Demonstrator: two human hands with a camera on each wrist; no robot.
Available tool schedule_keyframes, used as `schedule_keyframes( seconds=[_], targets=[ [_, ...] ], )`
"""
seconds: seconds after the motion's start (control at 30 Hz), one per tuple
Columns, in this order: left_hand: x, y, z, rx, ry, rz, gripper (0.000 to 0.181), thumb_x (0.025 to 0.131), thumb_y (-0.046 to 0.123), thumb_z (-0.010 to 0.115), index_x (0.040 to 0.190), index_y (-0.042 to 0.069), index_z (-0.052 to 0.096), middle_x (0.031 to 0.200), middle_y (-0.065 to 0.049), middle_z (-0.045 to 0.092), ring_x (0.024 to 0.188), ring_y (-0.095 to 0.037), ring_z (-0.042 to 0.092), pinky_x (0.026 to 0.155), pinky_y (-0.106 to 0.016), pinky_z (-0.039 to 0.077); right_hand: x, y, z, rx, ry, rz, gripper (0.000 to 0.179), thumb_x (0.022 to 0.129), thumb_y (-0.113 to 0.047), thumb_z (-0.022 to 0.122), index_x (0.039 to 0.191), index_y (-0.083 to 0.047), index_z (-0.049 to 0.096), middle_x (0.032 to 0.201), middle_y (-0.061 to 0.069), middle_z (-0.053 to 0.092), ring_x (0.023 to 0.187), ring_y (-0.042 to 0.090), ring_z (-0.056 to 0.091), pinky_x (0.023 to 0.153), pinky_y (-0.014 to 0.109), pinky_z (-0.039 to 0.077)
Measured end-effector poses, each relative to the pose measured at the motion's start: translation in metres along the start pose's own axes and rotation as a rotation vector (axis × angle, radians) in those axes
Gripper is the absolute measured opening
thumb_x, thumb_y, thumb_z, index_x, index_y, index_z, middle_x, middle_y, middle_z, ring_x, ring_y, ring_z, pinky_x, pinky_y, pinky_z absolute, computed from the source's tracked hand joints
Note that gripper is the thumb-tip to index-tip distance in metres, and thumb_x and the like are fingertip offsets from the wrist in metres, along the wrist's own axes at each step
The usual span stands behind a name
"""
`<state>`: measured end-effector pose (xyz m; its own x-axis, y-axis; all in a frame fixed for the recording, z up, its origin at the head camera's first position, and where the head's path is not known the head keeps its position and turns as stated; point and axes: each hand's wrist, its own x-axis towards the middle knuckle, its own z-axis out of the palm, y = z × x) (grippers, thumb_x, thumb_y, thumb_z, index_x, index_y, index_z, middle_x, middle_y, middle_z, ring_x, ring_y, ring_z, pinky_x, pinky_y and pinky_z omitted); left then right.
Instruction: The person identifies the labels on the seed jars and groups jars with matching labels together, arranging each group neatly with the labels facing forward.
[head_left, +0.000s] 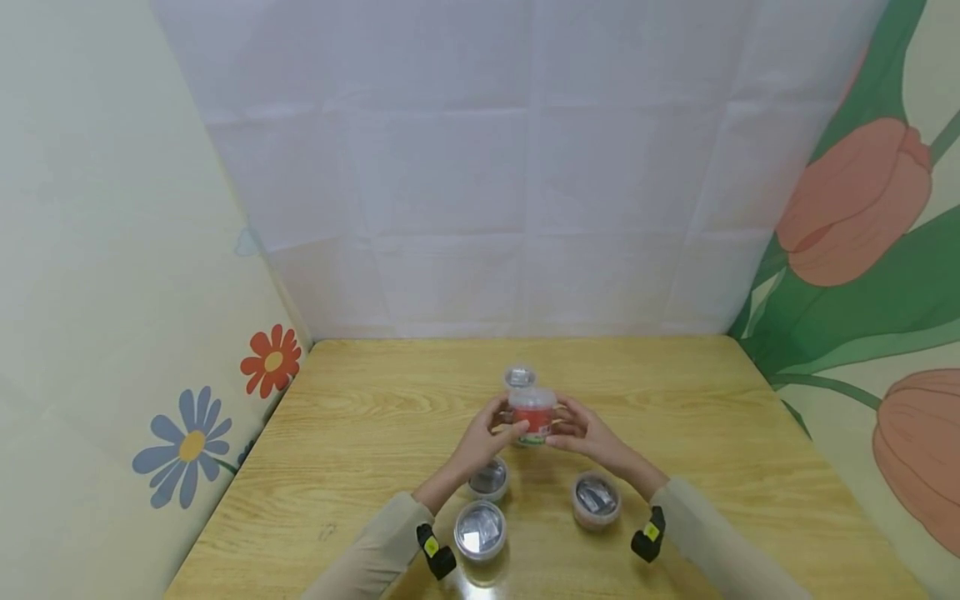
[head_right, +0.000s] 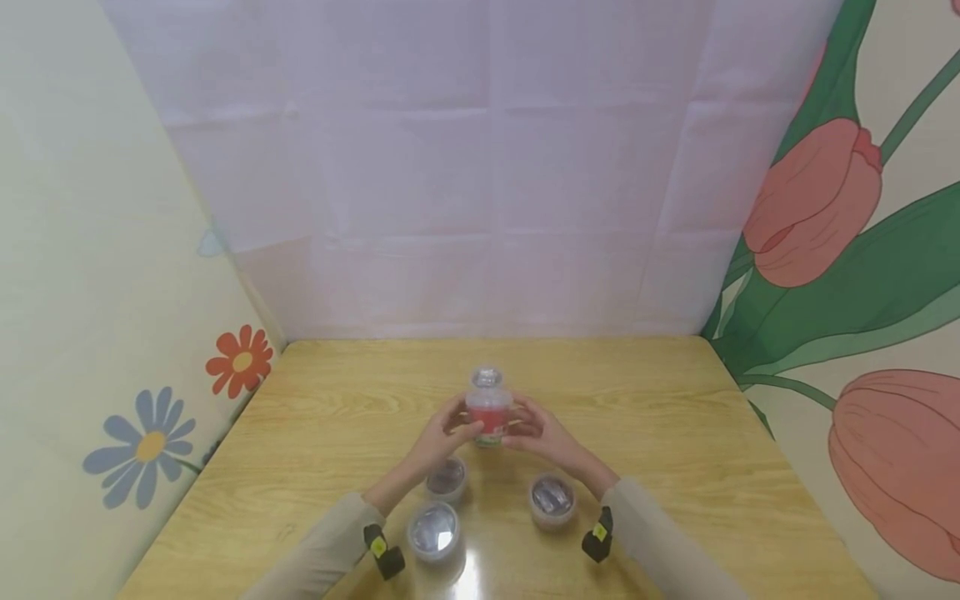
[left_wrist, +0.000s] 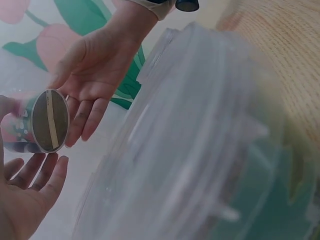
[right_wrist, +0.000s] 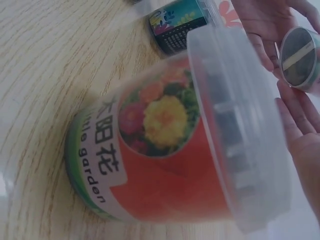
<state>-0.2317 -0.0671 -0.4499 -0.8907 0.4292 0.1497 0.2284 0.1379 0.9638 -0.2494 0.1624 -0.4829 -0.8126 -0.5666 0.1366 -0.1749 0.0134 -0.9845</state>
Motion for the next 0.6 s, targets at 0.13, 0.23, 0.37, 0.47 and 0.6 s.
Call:
schedule_keyframes(
  seconds=[0.13,0.23,0.37,0.47,0.6],
  targets=[
    [0.0010,0.0027,0.0001,0.009,0.040,0.000,0.059,0.091,0.018,0.060,0.140,0.002,0.032,0.126,-0.018,0.049,0.113,-0.033,0.051,0.081,-0.030,0.051,0.0004,-0.0009,0.0023,0.010,0.046,-0.020,0.068,0.088,-0.011,0.064,0.143,-0.005,0.025,0.132,0.028,0.045,0.113,0.029,0.055,0.090,0.034,0.050],
    [0.0014,0.0043,0.0008,0.012,0.065,-0.001,0.062,0.089,0.018,0.063,0.140,0.002,0.032,0.127,-0.017,0.049,0.111,-0.032,0.052,0.080,-0.029,0.052,0.0019,0.0000,0.0035,-0.002,0.077,-0.058,0.068,0.086,-0.010,0.065,0.141,-0.003,0.026,0.127,0.029,0.047,0.107,0.021,0.058,0.087,0.031,0.052],
    [0.0021,0.0040,0.0024,0.002,0.074,-0.002,0.064,0.087,0.018,0.065,0.140,0.002,0.033,0.126,-0.017,0.049,0.110,-0.032,0.053,0.081,-0.029,0.052,0.0047,0.0024,0.0051,-0.031,0.105,-0.091,0.067,0.084,-0.007,0.067,0.139,0.000,0.028,0.121,0.025,0.051,0.100,0.013,0.059,0.084,0.027,0.052],
    [0.0023,0.0042,0.0032,-0.008,0.077,0.006,0.062,0.087,0.016,0.065,0.139,0.002,0.034,0.124,-0.018,0.049,0.108,-0.031,0.054,0.082,-0.030,0.052,0.0058,0.0029,0.0070,-0.047,0.117,-0.098,0.068,0.083,-0.005,0.068,0.137,0.001,0.028,0.117,0.020,0.052,0.098,0.013,0.059,0.084,0.027,0.052],
    [0.0022,0.0045,0.0027,-0.011,0.065,0.004,0.061,0.088,0.014,0.064,0.139,0.002,0.034,0.123,-0.018,0.049,0.108,-0.032,0.054,0.080,-0.030,0.053,0.0052,0.0032,0.0079,-0.066,0.106,-0.144,0.068,0.083,-0.010,0.069,0.136,0.001,0.030,0.116,0.015,0.053,0.097,0.010,0.059,0.082,0.026,0.053]
  ],
)
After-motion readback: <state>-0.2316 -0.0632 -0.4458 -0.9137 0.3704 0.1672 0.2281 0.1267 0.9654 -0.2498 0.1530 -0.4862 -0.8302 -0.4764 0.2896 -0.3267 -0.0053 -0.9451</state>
